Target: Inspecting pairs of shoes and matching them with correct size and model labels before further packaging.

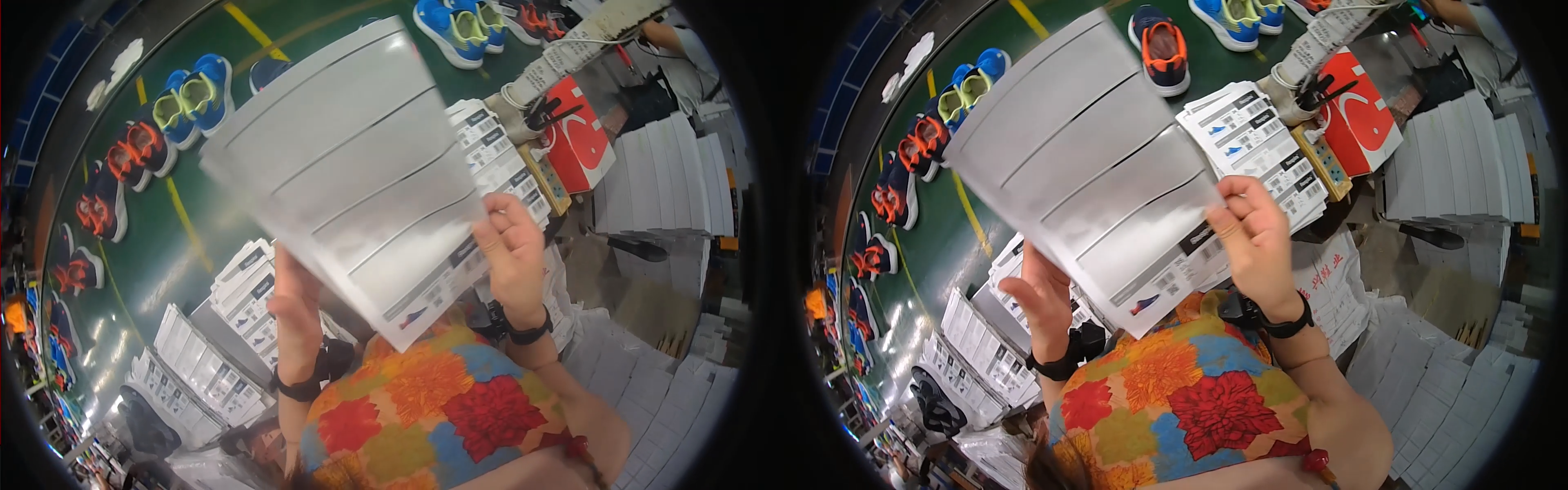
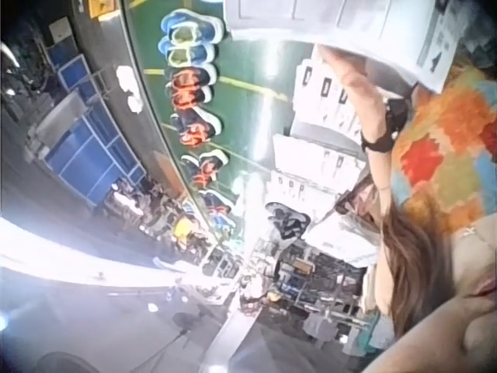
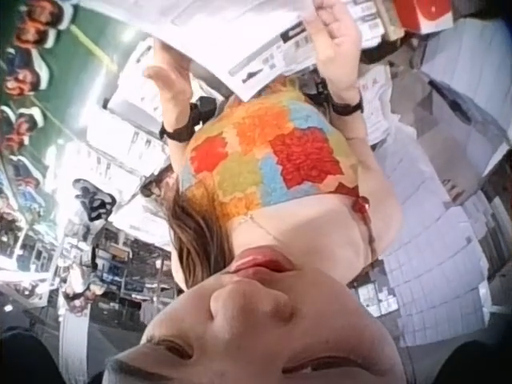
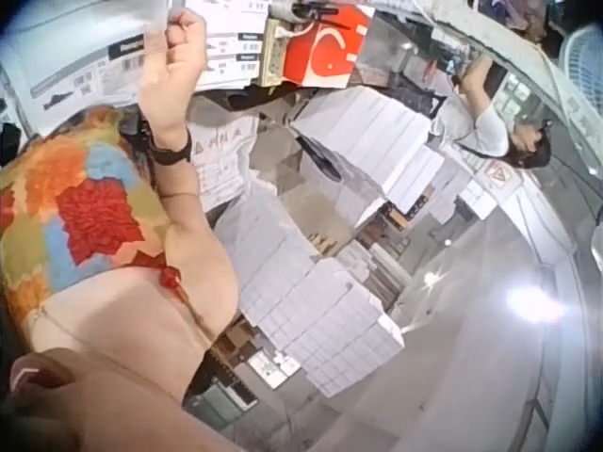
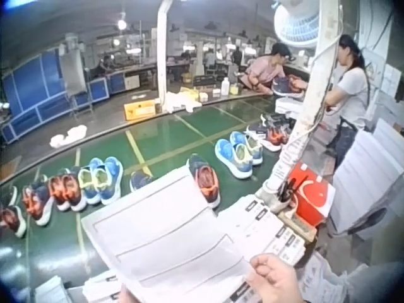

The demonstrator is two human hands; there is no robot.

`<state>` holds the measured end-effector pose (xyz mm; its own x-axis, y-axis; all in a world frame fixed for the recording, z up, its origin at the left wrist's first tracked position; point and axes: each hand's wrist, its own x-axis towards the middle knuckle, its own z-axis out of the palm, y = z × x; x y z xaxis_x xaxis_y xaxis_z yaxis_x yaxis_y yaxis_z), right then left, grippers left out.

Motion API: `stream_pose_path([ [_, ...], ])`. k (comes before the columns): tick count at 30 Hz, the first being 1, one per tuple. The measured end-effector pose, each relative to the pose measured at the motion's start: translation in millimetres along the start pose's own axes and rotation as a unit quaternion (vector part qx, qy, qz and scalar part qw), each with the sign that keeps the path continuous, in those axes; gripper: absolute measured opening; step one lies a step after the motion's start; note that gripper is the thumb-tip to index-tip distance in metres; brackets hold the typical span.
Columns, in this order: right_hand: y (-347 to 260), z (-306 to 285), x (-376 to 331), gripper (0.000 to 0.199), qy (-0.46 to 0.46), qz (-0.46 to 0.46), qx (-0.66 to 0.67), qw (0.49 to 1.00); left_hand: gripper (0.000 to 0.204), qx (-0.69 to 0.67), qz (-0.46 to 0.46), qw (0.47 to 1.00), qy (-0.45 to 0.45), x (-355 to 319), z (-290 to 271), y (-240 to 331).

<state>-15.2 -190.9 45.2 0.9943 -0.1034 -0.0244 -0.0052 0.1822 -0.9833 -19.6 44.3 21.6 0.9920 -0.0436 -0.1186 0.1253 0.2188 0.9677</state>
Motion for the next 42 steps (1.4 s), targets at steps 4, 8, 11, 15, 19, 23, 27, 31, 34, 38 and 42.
stream_pose_path([
  [4, 5, 17, 3, 0.025, -0.077, 0.036, -0.096, 0.992, 0.053, 0.061, -0.012, 0.995, 0.076, -5, 5, 3],
  [8, -2, 24, 8, 0.031, -0.105, -0.070, -0.291, 0.948, 0.016, -0.038, 0.031, 0.974, 0.220, -5, 5, 13],
  [11, 1, 34, 13, 0.036, -0.085, -0.195, -0.398, 0.892, 0.018, -0.038, 0.050, 0.971, 0.229, -2, 5, 16],
  [15, 8, 44, 25, 0.045, -0.043, -0.385, -0.434, 0.813, 0.016, -0.052, 0.065, 0.966, 0.244, 1, 3, 28],
  [19, 0, 44, 21, 0.030, -0.070, -0.436, -0.459, 0.771, 0.017, -0.007, 0.120, 0.956, 0.269, 7, -3, 20],
  [23, -1, 19, 13, 0.015, -0.145, -0.550, -0.370, 0.734, 0.026, 0.117, 0.162, 0.918, 0.344, 25, -37, 7],
  [27, 12, 46, 112, 0.016, 0.097, -0.289, -0.013, 0.952, 0.042, -0.207, 0.124, 0.935, 0.260, 22, -88, 6],
  [31, 81, -11, 296, 0.044, 0.098, -0.139, -0.069, 0.983, 0.038, -0.621, -0.001, 0.745, -0.246, 21, -98, -26],
  [34, 117, -84, 365, 0.079, 0.226, -0.208, -0.466, 0.830, 0.037, -0.642, -0.074, 0.666, -0.373, 39, -65, -28],
  [38, 83, -31, 320, 0.088, 0.196, -0.277, -0.455, 0.823, 0.037, -0.638, -0.088, 0.654, -0.397, 34, -58, -24],
  [42, 27, 56, 179, 0.065, -0.278, 0.003, 0.125, 0.952, 0.038, -0.626, -0.175, 0.636, -0.416, 50, -36, -28],
])
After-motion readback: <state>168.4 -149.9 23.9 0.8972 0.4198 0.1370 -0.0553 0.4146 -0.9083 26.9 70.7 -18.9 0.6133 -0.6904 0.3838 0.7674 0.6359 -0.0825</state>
